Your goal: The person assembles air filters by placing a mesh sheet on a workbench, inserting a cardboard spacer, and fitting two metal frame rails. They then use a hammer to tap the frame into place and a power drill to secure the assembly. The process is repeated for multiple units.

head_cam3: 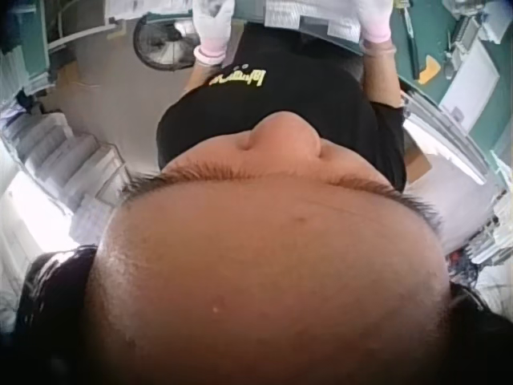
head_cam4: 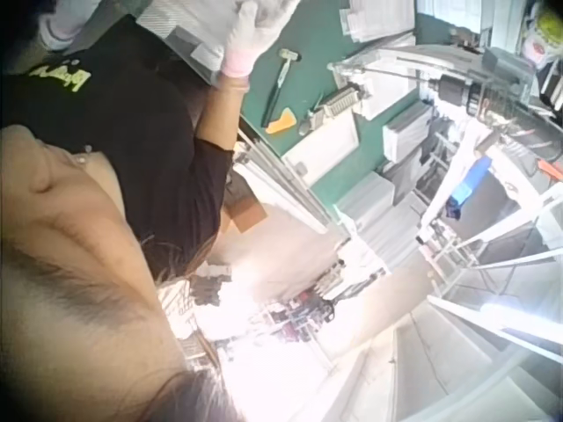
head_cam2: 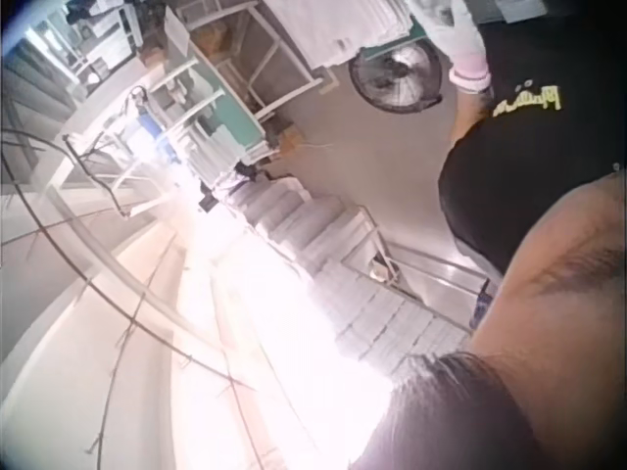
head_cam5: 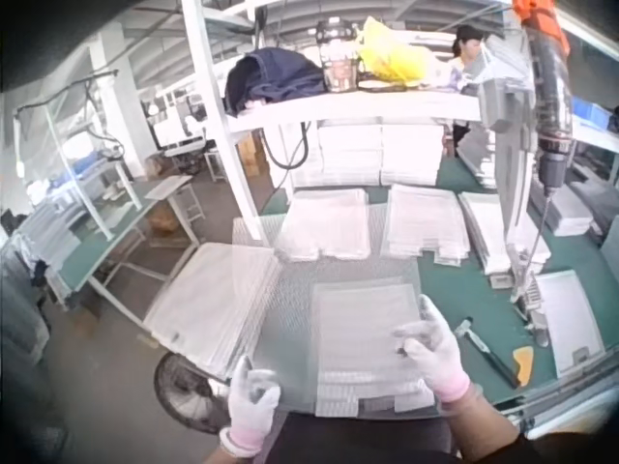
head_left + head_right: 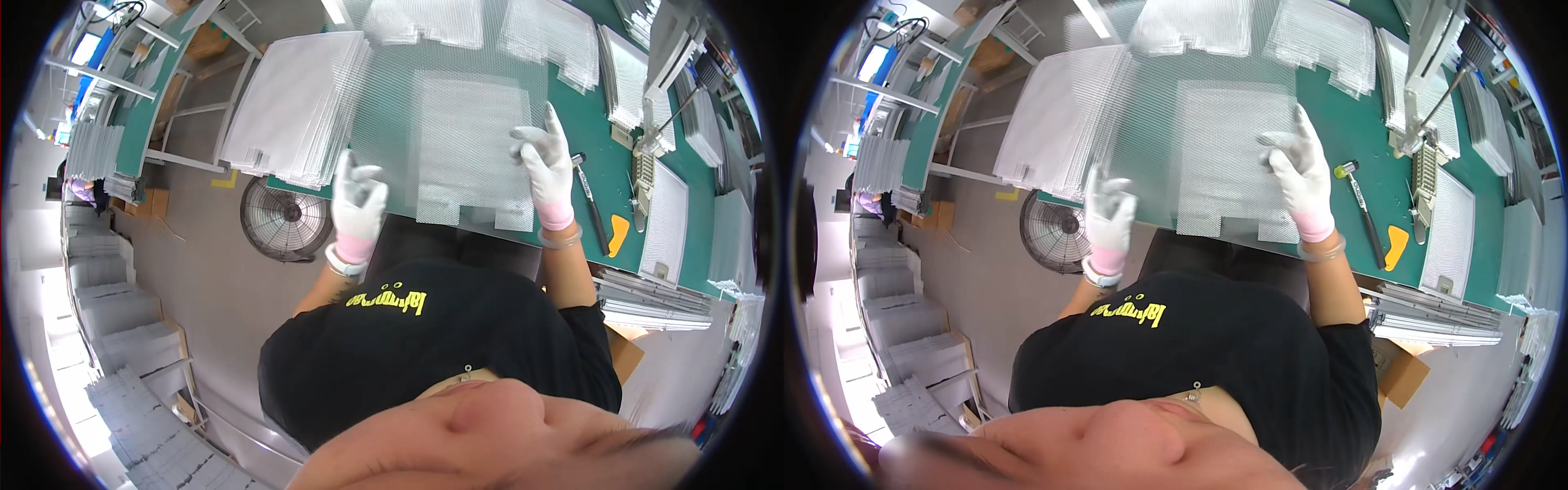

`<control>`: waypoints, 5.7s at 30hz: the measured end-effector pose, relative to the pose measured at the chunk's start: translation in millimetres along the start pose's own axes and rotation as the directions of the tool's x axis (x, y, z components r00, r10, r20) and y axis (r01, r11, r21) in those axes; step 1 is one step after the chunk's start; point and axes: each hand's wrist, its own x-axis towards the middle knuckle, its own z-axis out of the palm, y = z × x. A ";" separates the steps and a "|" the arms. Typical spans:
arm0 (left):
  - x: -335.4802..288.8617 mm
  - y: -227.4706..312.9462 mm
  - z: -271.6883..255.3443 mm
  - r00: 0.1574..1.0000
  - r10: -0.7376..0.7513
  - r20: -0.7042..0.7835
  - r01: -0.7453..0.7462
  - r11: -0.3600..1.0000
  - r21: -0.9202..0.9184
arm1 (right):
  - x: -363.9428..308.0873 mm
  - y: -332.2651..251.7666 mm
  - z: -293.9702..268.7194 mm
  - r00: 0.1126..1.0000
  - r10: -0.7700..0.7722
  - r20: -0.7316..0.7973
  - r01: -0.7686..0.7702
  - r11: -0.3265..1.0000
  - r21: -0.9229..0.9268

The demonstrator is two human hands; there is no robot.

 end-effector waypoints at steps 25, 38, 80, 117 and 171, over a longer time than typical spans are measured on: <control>27.6 -32.2 22.4 0.912 -0.054 0.407 -0.363 0.359 0.860 | -63.1 70.5 -32.4 0.998 -0.069 0.011 0.006 -0.079 -0.997; 65.5 -51.8 34.4 0.954 -0.129 0.272 0.173 0.974 -0.147 | -64.2 44.9 -23.2 0.991 -0.129 -0.041 0.002 0.321 -0.947; 51.6 -74.8 22.5 0.802 -0.161 0.575 -0.420 0.532 0.735 | -116.6 44.1 -5.6 0.965 0.160 -0.207 -0.244 0.266 -0.933; 74.9 -89.9 52.2 0.793 -0.244 0.558 -0.537 0.151 0.830 | 299.6 55.4 -267.7 0.909 0.224 -0.352 -0.116 0.946 0.301; 91.1 -68.1 81.1 0.936 -0.062 0.346 -0.241 0.604 0.760 | -100.3 3.7 -38.0 0.953 0.132 -0.272 -0.297 0.582 -0.757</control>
